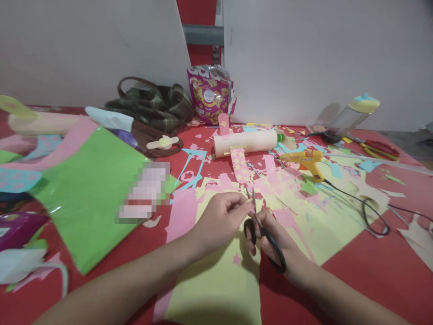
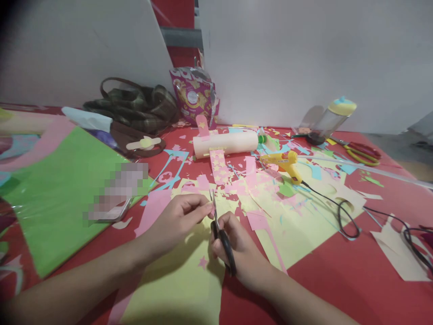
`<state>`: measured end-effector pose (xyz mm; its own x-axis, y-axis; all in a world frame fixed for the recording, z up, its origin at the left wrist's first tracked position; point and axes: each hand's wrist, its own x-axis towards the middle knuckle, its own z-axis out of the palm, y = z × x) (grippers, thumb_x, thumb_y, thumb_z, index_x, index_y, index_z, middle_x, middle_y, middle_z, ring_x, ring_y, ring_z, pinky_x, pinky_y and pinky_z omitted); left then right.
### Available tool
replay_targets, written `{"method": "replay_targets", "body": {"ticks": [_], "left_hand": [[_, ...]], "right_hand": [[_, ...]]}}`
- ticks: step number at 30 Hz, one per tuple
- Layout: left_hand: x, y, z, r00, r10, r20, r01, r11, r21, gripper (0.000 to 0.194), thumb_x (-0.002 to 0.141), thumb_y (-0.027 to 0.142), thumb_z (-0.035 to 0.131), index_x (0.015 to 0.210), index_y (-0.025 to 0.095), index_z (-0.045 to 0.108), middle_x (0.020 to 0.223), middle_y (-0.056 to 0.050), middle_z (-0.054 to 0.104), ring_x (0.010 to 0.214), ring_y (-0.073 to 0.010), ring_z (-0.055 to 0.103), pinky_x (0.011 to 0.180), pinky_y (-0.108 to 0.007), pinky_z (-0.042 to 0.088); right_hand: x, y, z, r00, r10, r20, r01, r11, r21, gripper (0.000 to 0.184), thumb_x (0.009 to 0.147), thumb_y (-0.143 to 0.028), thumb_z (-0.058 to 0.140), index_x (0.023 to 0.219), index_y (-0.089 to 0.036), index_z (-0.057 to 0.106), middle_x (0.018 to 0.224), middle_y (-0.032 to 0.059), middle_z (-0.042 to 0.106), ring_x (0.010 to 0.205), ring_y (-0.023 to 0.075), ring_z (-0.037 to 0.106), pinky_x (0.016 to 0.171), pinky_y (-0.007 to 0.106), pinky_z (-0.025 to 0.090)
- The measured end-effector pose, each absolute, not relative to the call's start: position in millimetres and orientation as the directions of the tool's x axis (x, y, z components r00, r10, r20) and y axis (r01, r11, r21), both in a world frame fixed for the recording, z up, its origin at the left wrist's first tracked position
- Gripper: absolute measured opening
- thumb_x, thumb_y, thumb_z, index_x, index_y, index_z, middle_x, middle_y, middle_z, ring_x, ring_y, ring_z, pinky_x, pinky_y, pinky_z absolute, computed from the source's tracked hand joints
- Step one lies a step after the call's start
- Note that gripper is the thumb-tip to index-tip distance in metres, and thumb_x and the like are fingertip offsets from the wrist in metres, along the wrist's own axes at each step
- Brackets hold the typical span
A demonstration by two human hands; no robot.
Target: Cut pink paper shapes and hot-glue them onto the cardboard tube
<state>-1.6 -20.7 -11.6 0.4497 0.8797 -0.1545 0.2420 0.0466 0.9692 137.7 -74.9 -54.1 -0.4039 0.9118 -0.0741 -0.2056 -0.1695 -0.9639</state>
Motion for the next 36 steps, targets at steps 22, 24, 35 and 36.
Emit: {"method": "replay_targets", "body": {"ticks": [22,24,35,36], "left_hand": [[0.2,-26.0,-14.1,0.478,0.864,-0.156,0.227,0.05,0.973,0.025,0.079,0.027,0.04,0.057,0.016,0.045,0.047,0.003,0.051,0.044,-0.0081,0.049,0.046,-0.02,0.038],[-0.1,-26.0,-14.4,0.478,0.865,-0.155,0.232,0.045,0.972,0.024,0.078,0.027,0.041,0.057,0.016,0.045,0.048,0.003,0.051,0.045,-0.0082,0.049,0.047,-0.02,0.038],[-1.9,-20.5,-14.9,0.494,0.862,-0.117,0.265,-0.022,0.964,0.025,0.076,0.023,0.042,0.052,0.015,0.042,0.05,0.005,0.038,0.05,-0.0067,0.038,0.048,-0.018,0.031],[-2.3,-19.8,-14.6,0.513,0.849,-0.125,0.271,-0.023,0.962,0.026,0.076,0.023,0.042,0.052,0.015,0.041,0.05,0.005,0.037,0.049,-0.0063,0.036,0.047,-0.018,0.03]], "right_hand": [[136.8,-76.7,-50.3,-0.359,0.925,-0.122,-0.114,-0.173,-0.978,0.033,0.074,-0.053,0.046,0.075,-0.023,0.031,0.07,-0.0003,0.042,0.06,0.0127,0.037,0.048,0.024,0.031],[136.9,-76.7,-49.9,-0.358,0.926,-0.117,-0.112,-0.167,-0.98,0.032,0.075,-0.052,0.045,0.075,-0.023,0.031,0.069,-0.0005,0.041,0.06,0.0125,0.037,0.047,0.023,0.031],[133.0,-75.0,-52.1,-0.312,0.938,-0.153,-0.227,-0.23,-0.946,0.038,0.067,-0.051,0.056,0.074,-0.024,0.032,0.062,-0.0053,0.043,0.051,0.0096,0.041,0.049,0.024,0.034],[133.5,-74.6,-52.6,-0.288,0.947,-0.144,-0.246,-0.219,-0.944,0.039,0.065,-0.051,0.058,0.074,-0.024,0.032,0.063,-0.005,0.044,0.052,0.0098,0.042,0.05,0.024,0.034]]}}
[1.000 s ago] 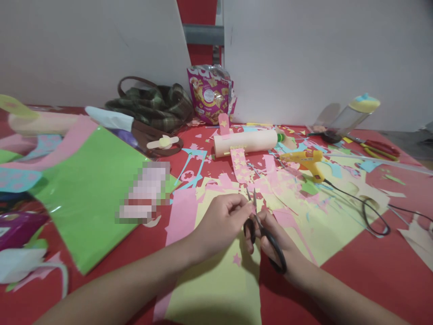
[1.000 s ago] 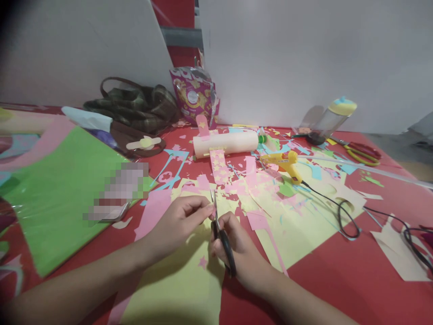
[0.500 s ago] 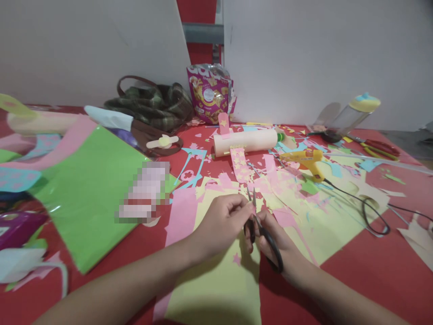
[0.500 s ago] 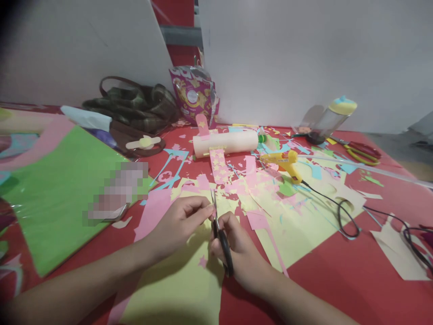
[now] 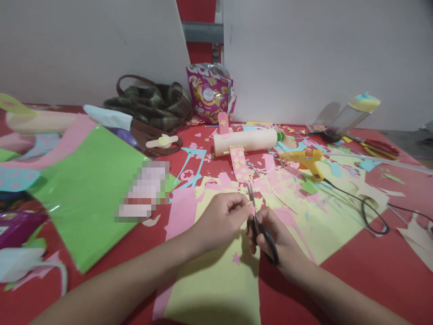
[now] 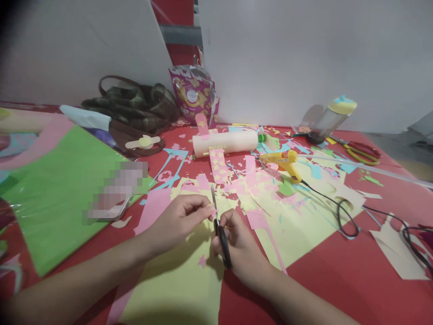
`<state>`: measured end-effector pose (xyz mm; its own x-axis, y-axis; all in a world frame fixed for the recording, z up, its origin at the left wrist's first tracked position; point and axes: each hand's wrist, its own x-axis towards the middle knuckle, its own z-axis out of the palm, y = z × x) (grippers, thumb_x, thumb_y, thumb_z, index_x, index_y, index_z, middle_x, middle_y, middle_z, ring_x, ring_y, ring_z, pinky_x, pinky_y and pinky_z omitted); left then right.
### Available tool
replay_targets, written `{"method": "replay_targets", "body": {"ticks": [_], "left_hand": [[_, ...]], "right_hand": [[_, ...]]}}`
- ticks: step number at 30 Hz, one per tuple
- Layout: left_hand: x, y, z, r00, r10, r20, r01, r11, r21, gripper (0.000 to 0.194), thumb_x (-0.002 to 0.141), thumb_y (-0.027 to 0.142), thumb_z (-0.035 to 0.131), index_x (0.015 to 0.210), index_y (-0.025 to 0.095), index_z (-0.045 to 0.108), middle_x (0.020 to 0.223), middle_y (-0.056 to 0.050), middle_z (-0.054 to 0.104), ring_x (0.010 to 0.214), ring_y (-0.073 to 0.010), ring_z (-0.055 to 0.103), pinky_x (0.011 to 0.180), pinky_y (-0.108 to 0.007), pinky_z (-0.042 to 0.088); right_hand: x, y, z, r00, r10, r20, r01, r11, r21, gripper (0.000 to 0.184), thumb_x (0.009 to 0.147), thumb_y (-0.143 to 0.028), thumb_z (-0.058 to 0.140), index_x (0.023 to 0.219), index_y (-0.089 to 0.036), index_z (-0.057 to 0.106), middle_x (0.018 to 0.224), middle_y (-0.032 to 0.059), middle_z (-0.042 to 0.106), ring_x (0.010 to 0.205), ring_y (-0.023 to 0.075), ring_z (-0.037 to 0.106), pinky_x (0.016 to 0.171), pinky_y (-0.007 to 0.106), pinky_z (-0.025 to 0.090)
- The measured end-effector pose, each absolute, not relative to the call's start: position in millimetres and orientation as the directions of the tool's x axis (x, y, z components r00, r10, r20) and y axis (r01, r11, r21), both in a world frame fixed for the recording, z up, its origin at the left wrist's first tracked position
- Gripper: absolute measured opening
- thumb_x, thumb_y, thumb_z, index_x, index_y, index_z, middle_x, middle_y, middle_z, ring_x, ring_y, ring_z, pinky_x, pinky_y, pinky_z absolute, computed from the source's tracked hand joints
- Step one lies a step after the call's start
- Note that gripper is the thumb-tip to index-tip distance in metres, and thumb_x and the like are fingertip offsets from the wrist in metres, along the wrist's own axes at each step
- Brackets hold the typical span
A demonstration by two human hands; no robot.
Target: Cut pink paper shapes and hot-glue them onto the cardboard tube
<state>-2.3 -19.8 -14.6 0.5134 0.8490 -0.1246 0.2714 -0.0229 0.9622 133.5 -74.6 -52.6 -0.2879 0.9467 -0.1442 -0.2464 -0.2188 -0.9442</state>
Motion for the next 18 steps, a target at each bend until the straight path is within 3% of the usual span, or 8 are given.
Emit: {"method": "replay_targets", "body": {"ticks": [4,9,12,18], "left_hand": [[-3.9,-17.0,-12.5,0.628,0.759,-0.171,0.307,-0.04,0.951,0.024,0.076,0.022,0.04,0.055,0.014,0.047,0.049,0.005,0.04,0.046,-0.0056,0.034,0.046,-0.017,0.027],[-7.3,-14.4,-10.8,0.711,0.674,-0.202,0.399,-0.15,0.904,0.025,0.075,0.026,0.042,0.054,0.014,0.047,0.047,0.006,0.03,0.044,-0.0052,0.026,0.042,-0.018,0.021],[-9.2,-14.0,-11.8,0.758,0.619,-0.204,0.424,-0.23,0.876,0.026,0.075,0.026,0.041,0.053,0.014,0.046,0.046,0.006,0.025,0.043,-0.0053,0.022,0.04,-0.019,0.018],[-10.7,-12.4,-12.9,0.816,0.554,-0.167,0.39,-0.313,0.866,0.029,0.075,0.022,0.04,0.049,0.015,0.03,0.047,0.006,0.023,0.043,-0.005,0.021,0.041,-0.018,0.018]], "right_hand": [[137.1,-71.7,-53.1,-0.146,0.986,-0.086,-0.286,-0.125,-0.95,0.037,0.064,-0.045,0.063,0.075,-0.024,0.035,0.067,-0.0029,0.047,0.059,0.0123,0.046,0.056,0.025,0.037],[140.3,-66.5,-51.7,0.054,0.99,-0.129,-0.296,-0.107,-0.949,0.029,0.065,-0.022,0.066,0.076,-0.024,0.039,0.076,-0.0025,0.05,0.063,0.012,0.047,0.059,0.024,0.038],[139.9,-65.6,-51.1,0.023,0.989,-0.148,-0.334,-0.132,-0.933,0.032,0.062,-0.018,0.068,0.075,-0.024,0.039,0.075,-0.0032,0.051,0.063,0.0113,0.048,0.057,0.023,0.038],[139.9,-67.9,-50.7,-0.095,0.986,-0.134,-0.362,-0.16,-0.918,0.036,0.062,-0.013,0.068,0.075,-0.024,0.036,0.077,-0.0044,0.052,0.06,0.0084,0.049,0.057,0.02,0.039]]}}
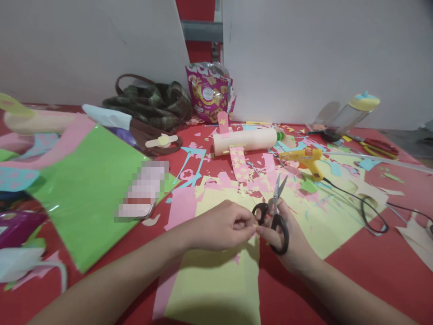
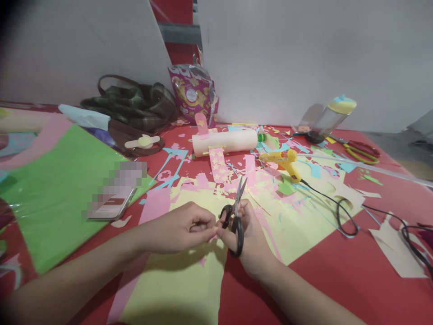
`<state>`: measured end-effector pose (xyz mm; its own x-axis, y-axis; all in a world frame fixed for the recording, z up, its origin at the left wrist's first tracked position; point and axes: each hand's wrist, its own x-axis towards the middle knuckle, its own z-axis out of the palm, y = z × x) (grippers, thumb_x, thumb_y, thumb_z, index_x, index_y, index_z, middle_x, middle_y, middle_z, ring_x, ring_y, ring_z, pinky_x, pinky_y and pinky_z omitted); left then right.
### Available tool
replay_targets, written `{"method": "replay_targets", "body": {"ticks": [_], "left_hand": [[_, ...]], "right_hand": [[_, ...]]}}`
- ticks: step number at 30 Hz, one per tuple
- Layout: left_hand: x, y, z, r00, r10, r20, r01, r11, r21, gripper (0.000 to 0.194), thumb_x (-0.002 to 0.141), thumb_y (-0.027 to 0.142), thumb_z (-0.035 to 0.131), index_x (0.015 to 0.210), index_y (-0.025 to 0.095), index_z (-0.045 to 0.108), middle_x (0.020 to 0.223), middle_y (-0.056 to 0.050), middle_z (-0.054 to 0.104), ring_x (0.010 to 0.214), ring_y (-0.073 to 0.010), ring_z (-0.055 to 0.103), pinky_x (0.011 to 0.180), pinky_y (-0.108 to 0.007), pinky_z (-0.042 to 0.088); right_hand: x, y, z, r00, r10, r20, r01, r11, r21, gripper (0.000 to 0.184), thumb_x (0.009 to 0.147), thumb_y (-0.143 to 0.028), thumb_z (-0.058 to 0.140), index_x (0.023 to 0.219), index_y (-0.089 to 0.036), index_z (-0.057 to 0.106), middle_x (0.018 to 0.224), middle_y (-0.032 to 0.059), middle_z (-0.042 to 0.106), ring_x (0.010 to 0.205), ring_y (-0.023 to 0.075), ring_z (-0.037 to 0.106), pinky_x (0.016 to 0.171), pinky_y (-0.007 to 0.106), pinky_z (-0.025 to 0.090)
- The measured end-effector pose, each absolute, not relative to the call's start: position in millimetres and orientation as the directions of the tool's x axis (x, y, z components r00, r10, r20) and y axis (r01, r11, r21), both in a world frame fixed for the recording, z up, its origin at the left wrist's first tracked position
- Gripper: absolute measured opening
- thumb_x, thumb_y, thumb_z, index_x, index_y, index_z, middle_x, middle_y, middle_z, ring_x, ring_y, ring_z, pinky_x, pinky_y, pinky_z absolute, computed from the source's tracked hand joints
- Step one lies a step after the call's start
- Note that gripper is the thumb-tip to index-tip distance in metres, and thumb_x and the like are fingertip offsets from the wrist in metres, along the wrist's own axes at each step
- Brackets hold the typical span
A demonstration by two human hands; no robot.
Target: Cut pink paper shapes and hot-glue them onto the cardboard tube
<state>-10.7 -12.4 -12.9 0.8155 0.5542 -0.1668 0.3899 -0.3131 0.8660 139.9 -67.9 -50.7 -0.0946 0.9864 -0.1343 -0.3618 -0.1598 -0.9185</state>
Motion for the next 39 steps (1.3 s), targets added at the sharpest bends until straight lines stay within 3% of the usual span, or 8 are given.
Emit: {"method": "replay_targets", "body": {"ticks": [6,16,25,31,35,39], "left_hand": [[-11.0,-10.4,-11.9,0.837,0.522,-0.166,0.388,-0.35,0.852,0.028,0.076,0.022,0.039,0.05,0.015,0.032,0.047,0.006,0.025,0.043,-0.0051,0.023,0.041,-0.018,0.019],[-10.7,-8.5,-8.6,0.766,0.594,-0.245,0.47,-0.257,0.844,0.022,0.075,0.023,0.039,0.059,0.013,0.051,0.05,0.005,0.034,0.047,-0.0055,0.03,0.043,-0.017,0.023],[-12.1,-4.2,-14.6,0.674,0.716,-0.179,0.484,-0.246,0.84,0.018,0.074,0.02,0.038,0.062,0.014,0.049,0.056,0.004,0.043,0.052,-0.0069,0.038,0.048,-0.018,0.028],[-9.6,-9.4,-15.4,0.738,0.642,-0.207,0.432,-0.214,0.876,0.018,0.075,0.019,0.038,0.072,0.014,0.055,0.061,0.003,0.049,0.055,-0.0072,0.042,0.051,-0.017,0.031],[-5.7,-14.4,-21.2,0.736,0.654,-0.176,0.438,-0.261,0.86,0.025,0.08,0.029,0.036,0.068,0.014,0.053,0.054,0.004,0.042,0.05,-0.0066,0.036,0.046,-0.018,0.027],[-2.6,-16.2,-25.0,0.73,0.668,-0.144,0.435,-0.292,0.852,0.028,0.082,0.027,0.033,0.067,0.013,0.053,0.056,0.003,0.045,0.052,-0.0068,0.038,0.049,-0.018,0.029]], "right_hand": [[141.5,-69.9,-50.0,-0.109,0.985,-0.134,-0.27,-0.159,-0.95,0.034,0.063,-0.011,0.066,0.076,-0.023,0.038,0.078,-0.0039,0.051,0.057,0.0073,0.047,0.053,0.019,0.037],[140.7,-67.2,-51.6,-0.076,0.991,-0.109,-0.273,-0.126,-0.954,0.03,0.066,-0.01,0.063,0.076,-0.023,0.037,0.076,-0.0046,0.05,0.059,0.0072,0.046,0.054,0.018,0.036],[141.5,-67.8,-56.5,0.061,0.995,-0.074,-0.28,-0.054,-0.958,0.028,0.066,-0.011,0.062,0.075,-0.023,0.039,0.077,-0.0045,0.051,0.059,0.0079,0.045,0.056,0.02,0.036],[141.0,-66.8,-56.4,0.082,0.994,-0.073,-0.307,-0.045,-0.951,0.029,0.065,-0.01,0.063,0.074,-0.023,0.039,0.076,-0.0052,0.052,0.056,0.0069,0.044,0.058,0.021,0.036],[140.3,-67.0,-55.3,0.088,0.994,-0.062,-0.312,-0.031,-0.949,0.028,0.065,-0.011,0.063,0.075,-0.024,0.04,0.075,-0.0054,0.051,0.057,0.0074,0.044,0.057,0.021,0.036],[140.4,-66.9,-55.0,0.093,0.994,-0.064,-0.296,-0.033,-0.955,0.028,0.066,-0.012,0.064,0.075,-0.023,0.039,0.075,-0.005,0.05,0.058,0.0082,0.044,0.056,0.021,0.036]]}}
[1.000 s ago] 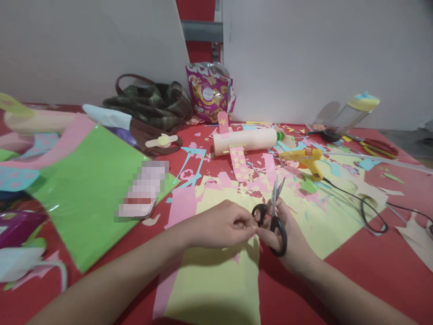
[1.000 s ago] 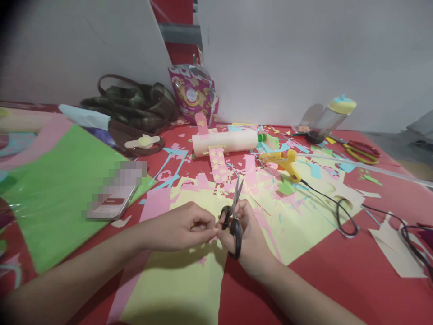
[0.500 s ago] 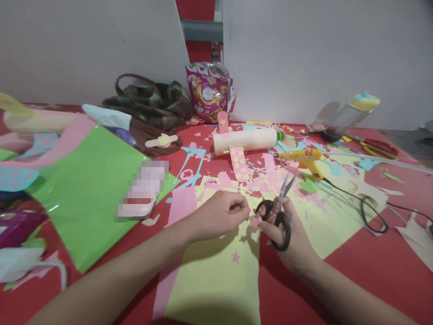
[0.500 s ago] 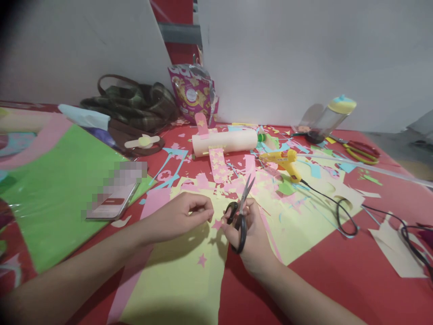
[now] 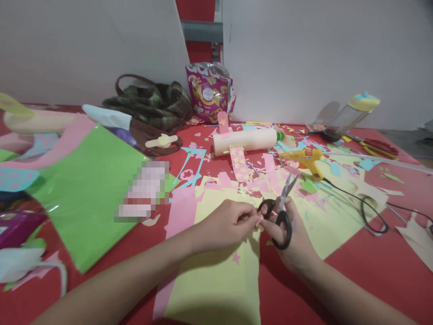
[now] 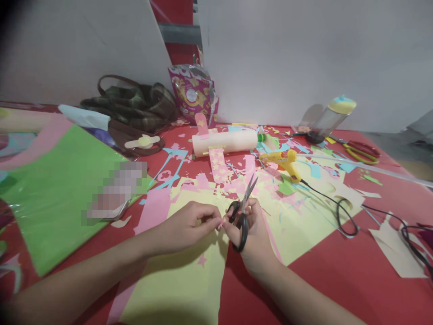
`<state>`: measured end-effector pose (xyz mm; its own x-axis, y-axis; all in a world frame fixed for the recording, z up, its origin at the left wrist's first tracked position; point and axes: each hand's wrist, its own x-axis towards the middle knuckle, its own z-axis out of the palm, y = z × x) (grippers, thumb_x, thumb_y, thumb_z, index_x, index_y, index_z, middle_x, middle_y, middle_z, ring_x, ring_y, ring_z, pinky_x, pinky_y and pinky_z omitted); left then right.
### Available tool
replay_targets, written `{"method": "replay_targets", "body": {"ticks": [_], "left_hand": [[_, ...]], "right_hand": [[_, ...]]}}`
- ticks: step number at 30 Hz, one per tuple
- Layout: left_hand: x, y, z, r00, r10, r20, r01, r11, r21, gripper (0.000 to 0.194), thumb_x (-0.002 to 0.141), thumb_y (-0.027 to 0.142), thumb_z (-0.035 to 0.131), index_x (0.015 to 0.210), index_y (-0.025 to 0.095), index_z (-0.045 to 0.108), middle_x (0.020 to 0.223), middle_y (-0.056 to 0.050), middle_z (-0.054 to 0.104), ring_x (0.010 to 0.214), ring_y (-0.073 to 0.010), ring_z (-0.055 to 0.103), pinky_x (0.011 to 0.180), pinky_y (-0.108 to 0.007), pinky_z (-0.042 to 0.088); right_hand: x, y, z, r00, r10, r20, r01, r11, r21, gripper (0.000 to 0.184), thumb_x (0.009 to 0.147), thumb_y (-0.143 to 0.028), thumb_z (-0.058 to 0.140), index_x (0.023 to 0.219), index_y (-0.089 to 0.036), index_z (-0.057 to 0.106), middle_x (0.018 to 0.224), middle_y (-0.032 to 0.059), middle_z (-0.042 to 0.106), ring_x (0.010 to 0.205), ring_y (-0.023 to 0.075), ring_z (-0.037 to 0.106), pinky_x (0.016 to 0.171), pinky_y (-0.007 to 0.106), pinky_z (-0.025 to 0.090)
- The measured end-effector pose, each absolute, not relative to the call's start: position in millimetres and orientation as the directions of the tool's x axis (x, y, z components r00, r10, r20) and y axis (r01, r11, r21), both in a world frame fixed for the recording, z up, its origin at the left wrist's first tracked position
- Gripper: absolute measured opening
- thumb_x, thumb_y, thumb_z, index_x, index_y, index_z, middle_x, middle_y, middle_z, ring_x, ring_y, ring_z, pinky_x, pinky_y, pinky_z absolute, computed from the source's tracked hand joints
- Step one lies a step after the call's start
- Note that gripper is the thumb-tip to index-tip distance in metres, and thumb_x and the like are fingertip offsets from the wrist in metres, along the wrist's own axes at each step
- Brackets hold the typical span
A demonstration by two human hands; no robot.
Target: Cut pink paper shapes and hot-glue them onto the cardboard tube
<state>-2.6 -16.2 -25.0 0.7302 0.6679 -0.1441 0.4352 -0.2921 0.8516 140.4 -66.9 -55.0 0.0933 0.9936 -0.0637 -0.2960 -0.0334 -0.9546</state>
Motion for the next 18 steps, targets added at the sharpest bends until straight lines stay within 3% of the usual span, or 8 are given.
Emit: {"method": "replay_targets", "body": {"ticks": [5,12,18], "left_hand": [[-4.0,-12.7,-21.9,0.712,0.689,-0.133,0.441,-0.292,0.849,0.028,0.081,0.026,0.034,0.07,0.013,0.056,0.063,0.001,0.053,0.057,-0.0082,0.043,0.054,-0.019,0.032],[-16.9,2.4,-11.3,0.599,0.797,-0.077,0.489,-0.288,0.823,0.026,0.08,0.029,0.037,0.063,0.014,0.049,0.056,0.004,0.042,0.052,-0.0073,0.038,0.048,-0.019,0.029],[-22.6,5.5,-7.5,0.586,0.808,-0.062,0.481,-0.286,0.829,0.026,0.081,0.03,0.036,0.065,0.014,0.048,0.057,0.003,0.042,0.052,-0.0075,0.037,0.048,-0.019,0.028]], "right_hand": [[140.8,-67.3,-55.3,0.021,0.994,-0.109,-0.286,-0.098,-0.953,0.027,0.068,-0.018,0.064,0.076,-0.023,0.038,0.073,-0.0043,0.048,0.06,0.0093,0.043,0.056,0.022,0.034],[140.5,-71.8,-55.2,-0.271,0.96,-0.067,-0.319,-0.155,-0.935,0.031,0.071,-0.044,0.056,0.08,-0.024,0.036,0.076,-0.0016,0.044,0.064,0.0119,0.043,0.062,0.027,0.034],[141.0,-73.6,-49.7,-0.413,0.906,-0.093,-0.251,-0.211,-0.945,0.032,0.072,-0.049,0.052,0.083,-0.024,0.035,0.077,-0.0003,0.043,0.067,0.0136,0.042,0.062,0.028,0.034]]}}
